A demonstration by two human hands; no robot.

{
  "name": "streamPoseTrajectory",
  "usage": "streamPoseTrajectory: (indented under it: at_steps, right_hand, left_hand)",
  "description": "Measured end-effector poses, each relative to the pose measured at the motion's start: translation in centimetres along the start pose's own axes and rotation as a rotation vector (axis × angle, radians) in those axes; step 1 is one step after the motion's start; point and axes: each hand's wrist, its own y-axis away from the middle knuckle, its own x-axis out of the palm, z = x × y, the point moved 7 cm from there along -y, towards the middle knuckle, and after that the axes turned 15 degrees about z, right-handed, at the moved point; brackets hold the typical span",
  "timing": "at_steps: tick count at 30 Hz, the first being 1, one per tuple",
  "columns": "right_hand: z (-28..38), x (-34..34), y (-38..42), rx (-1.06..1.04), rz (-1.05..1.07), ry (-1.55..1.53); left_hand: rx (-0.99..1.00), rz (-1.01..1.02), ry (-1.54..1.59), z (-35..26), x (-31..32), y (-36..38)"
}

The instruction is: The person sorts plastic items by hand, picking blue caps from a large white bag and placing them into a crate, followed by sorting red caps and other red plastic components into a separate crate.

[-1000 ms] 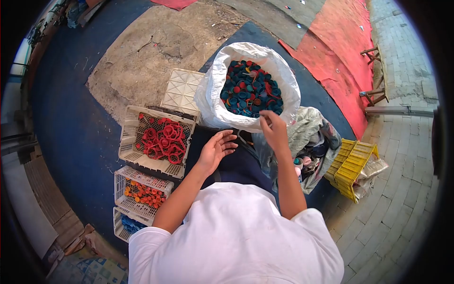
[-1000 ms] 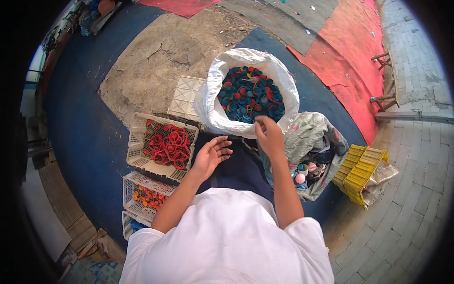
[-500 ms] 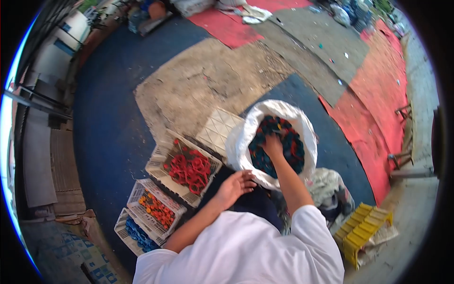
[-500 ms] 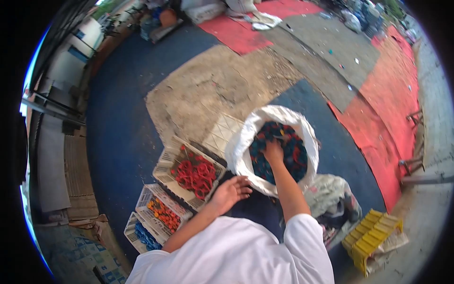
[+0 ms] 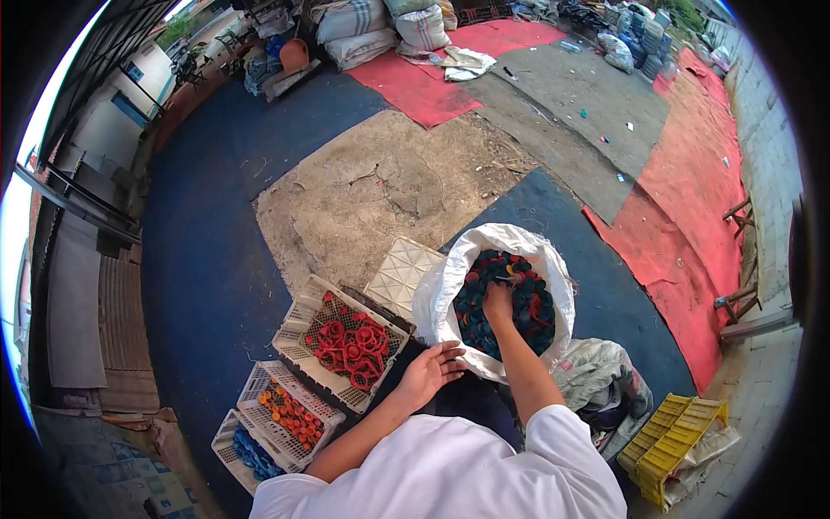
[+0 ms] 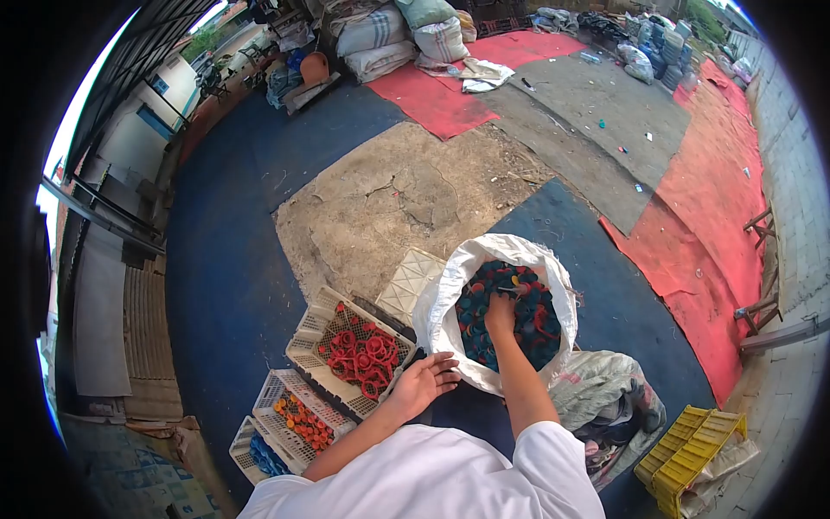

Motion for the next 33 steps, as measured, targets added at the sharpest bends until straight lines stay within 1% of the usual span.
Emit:
streamPoseTrajectory:
  at_steps: [2,5,8,12,14,17,20,23,27,29,33]
  right_hand:
    - [-0.2,-0.8,0.2,0.006,-0.031,-0.09]
    - [-0.9,-1.1,-0.2,-0.042,-0.136,-0.143]
    - [-1.6,-0.7,-0.1,-0.009,-0.167,-0.084]
    - [-1.9,-0.4,-0.9,0.009,-0.1,-0.134]
    - [-1.4,-2.0,-0.2,-0.015,-0.082,-0.205]
    - [-0.6,-4.5,1.4,-0.062,-0.131,-0.269]
    - [-0.2,-6.4,3.2,-0.036,-0.171,-0.385]
    - [-0.2,-7.8,5.6,0.08,-0.062,-0.587]
    - [0.4,-9.4,8.9,0.06,-0.081,-0.919]
    - [1.2,-10.5,10.3,0.033,-0.08,-1.108]
    - [2.6,-11.9,12.7,0.01,-0.058,-1.375]
  left_hand:
    - [0.003,0.009,0.006,-0.2,0.3,-0.1]
    - [0.008,0.019,0.015,-0.5,0.6,-0.2]
    - [0.0,0.026,0.004,-0.5,0.9,-0.6]
    - [-0.004,0.031,-0.019,-0.8,1.5,-1.0]
    - [0.002,0.039,-0.02,-0.9,1.6,-1.2]
    - [0.009,0.046,-0.011,-1.1,2.0,-1.6]
    - [0.02,0.07,-0.017,-1.4,2.3,-2.7]
    - [0.051,0.088,-0.02,-1.8,2.4,-4.0]
    - [0.112,0.065,-0.038,-2.4,2.3,-5.9]
    - [0.151,0.01,-0.058,-2.4,1.8,-6.8]
    - [0.217,-0.084,-0.103,-1.6,0.4,-9.0]
